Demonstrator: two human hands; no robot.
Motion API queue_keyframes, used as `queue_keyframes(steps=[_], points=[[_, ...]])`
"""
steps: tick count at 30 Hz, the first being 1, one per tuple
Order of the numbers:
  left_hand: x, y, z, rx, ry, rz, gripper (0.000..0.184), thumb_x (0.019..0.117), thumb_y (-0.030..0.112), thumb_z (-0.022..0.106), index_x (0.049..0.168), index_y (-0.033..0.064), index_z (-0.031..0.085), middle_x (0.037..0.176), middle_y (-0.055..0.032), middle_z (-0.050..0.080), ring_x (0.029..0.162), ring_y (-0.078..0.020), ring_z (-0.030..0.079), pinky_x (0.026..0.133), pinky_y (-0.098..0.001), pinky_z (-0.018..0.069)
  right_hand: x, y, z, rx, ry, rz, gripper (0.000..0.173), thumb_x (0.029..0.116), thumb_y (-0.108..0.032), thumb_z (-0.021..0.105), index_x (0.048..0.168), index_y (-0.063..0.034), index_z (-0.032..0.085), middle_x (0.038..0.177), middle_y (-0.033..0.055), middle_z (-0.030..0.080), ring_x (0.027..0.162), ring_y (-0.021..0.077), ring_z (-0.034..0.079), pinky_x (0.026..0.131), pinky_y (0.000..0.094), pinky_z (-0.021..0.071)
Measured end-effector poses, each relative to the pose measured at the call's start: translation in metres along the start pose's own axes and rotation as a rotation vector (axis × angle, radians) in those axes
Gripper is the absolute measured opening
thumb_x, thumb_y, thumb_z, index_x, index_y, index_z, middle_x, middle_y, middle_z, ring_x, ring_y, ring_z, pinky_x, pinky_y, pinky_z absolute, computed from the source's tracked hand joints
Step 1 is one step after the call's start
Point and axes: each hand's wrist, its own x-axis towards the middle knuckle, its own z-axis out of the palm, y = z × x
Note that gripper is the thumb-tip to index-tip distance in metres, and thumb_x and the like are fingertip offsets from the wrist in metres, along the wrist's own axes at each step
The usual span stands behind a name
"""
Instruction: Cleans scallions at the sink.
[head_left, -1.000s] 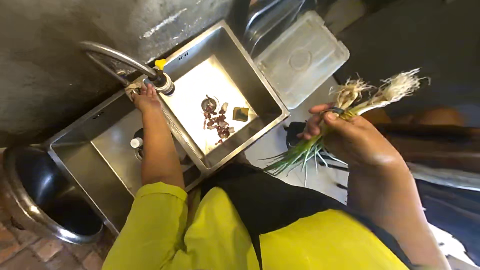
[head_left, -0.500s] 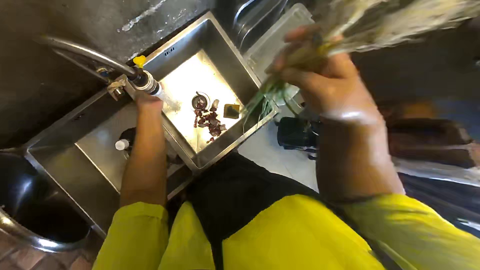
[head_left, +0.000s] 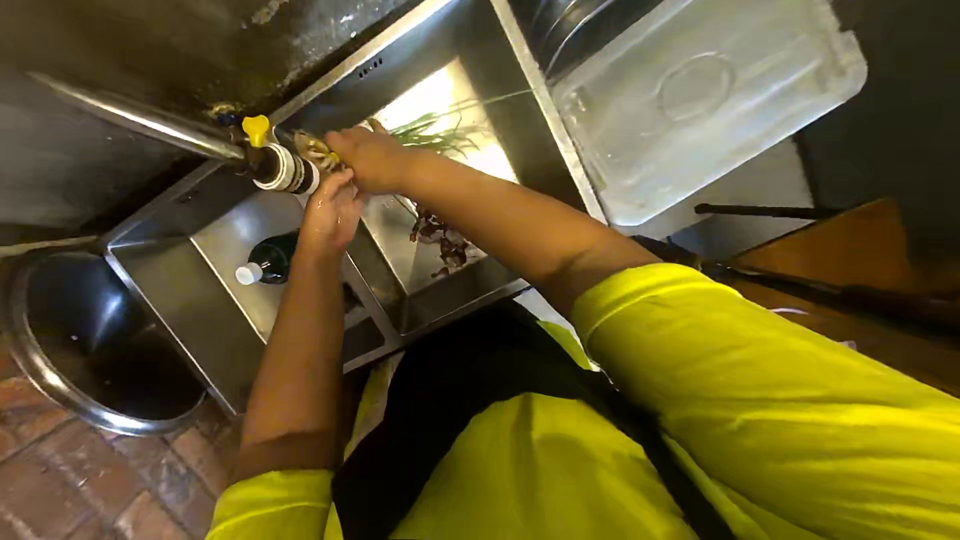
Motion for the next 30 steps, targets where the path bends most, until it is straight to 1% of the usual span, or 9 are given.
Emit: queue_keyframes(steps=[3,6,8,12,15,18,22,26,30], points=[[0.006,-0.011,0.007,-0.088,0.026,0.110,0.032,0.1081,0.020,0.032,0.132,0.0063,0.047,0.128,-0.0091,0.060,0.120,-0.0196,0.058,0.105,-0.0420,0.0470,0.009,-0.001,0.005,-0.011,0.051,-0.078,0.052,0.0937,-0.008,0.069,0.143,-0.0071,0.053,0.138,0.0196,0.061,0.137,0.0412,0.050,0.119,0.0743,0.0185],[0.024,-0.014,0.011,-0.099,0.005,0.197,0.053,0.1127,0.043,0.024,0.161,0.0217,0.020,0.149,-0.0053,0.049,0.133,-0.0180,0.052,0.111,-0.0415,0.0451,-0.001,0.014,0.006,-0.043,0.098,-0.134,0.051,0.1045,-0.019,0.058,0.154,-0.0193,0.049,0.156,0.0105,0.050,0.151,0.0366,0.035,0.121,0.0755,0.0117],[0.036,-0.013,0.019,-0.088,0.121,0.215,0.046,0.1130,0.041,0.027,0.154,0.0208,0.030,0.133,-0.0036,0.055,0.117,-0.0151,0.059,0.098,-0.0349,0.0522,-0.018,0.032,0.011,-0.002,0.216,-0.192,0.051,0.1049,-0.028,0.058,0.155,-0.0242,0.049,0.166,0.0101,0.037,0.157,0.0365,0.025,0.121,0.0744,0.0121],[0.043,0.002,0.026,-0.140,0.269,0.214,0.050,0.1132,0.042,0.026,0.152,0.0115,0.031,0.139,-0.0112,0.053,0.124,-0.0218,0.058,0.106,-0.0383,0.0497,-0.065,0.086,0.018,0.151,0.641,-0.009,0.033,0.1005,-0.012,0.059,0.132,-0.0045,0.066,0.138,0.0208,0.059,0.132,0.0335,0.055,0.112,0.0479,0.0463],[0.036,0.007,0.025,-0.267,0.278,0.314,0.047,0.1137,0.041,0.022,0.152,0.0139,0.028,0.137,-0.0116,0.051,0.123,-0.0229,0.057,0.106,-0.0405,0.0496,-0.091,0.131,0.041,0.164,0.327,0.427,0.032,0.1050,-0.016,0.049,0.128,0.0014,0.063,0.130,0.0256,0.061,0.124,0.0382,0.061,0.106,0.0530,0.0507],[0.027,0.002,0.024,-0.477,0.244,0.438,0.044,0.1137,0.034,0.020,0.152,0.0138,0.026,0.133,-0.0139,0.054,0.121,-0.0253,0.059,0.106,-0.0430,0.0493,-0.080,0.164,0.083,0.123,-0.029,0.437,0.047,0.0921,-0.011,0.071,0.136,0.0007,0.060,0.143,0.0280,0.054,0.131,0.0464,0.054,0.106,0.0647,0.0471],[0.011,0.004,0.031,-0.577,0.373,0.393,0.043,0.1133,0.038,0.017,0.139,0.0091,0.036,0.122,-0.0155,0.057,0.115,-0.0261,0.061,0.102,-0.0433,0.0513,-0.049,0.173,0.118,-0.069,-0.090,0.341,0.087,0.0819,-0.003,0.079,0.158,-0.0026,0.037,0.168,0.0197,0.026,0.154,0.0432,0.027,0.117,0.0637,0.0356],[0.002,0.004,0.028,-0.517,0.440,0.354,0.064,0.1085,0.053,0.000,0.152,0.0108,0.020,0.141,-0.0175,0.045,0.126,-0.0279,0.055,0.107,-0.0432,0.0484,-0.045,0.184,0.133,-0.282,-0.191,0.285,0.064,0.0934,0.001,0.065,0.154,0.0016,0.043,0.172,0.0149,0.021,0.158,0.0385,0.019,0.121,0.0656,0.0256],[-0.005,0.006,0.023,-0.495,0.396,0.383,0.064,0.1081,0.055,0.001,0.153,0.0123,0.018,0.142,-0.0169,0.044,0.129,-0.0278,0.053,0.109,-0.0436,0.0464,-0.077,0.186,0.147,-0.238,-0.181,0.393,0.051,0.0969,-0.002,0.061,0.146,0.0053,0.051,0.171,0.0191,0.021,0.157,0.0405,0.020,0.124,0.0627,0.0254]])
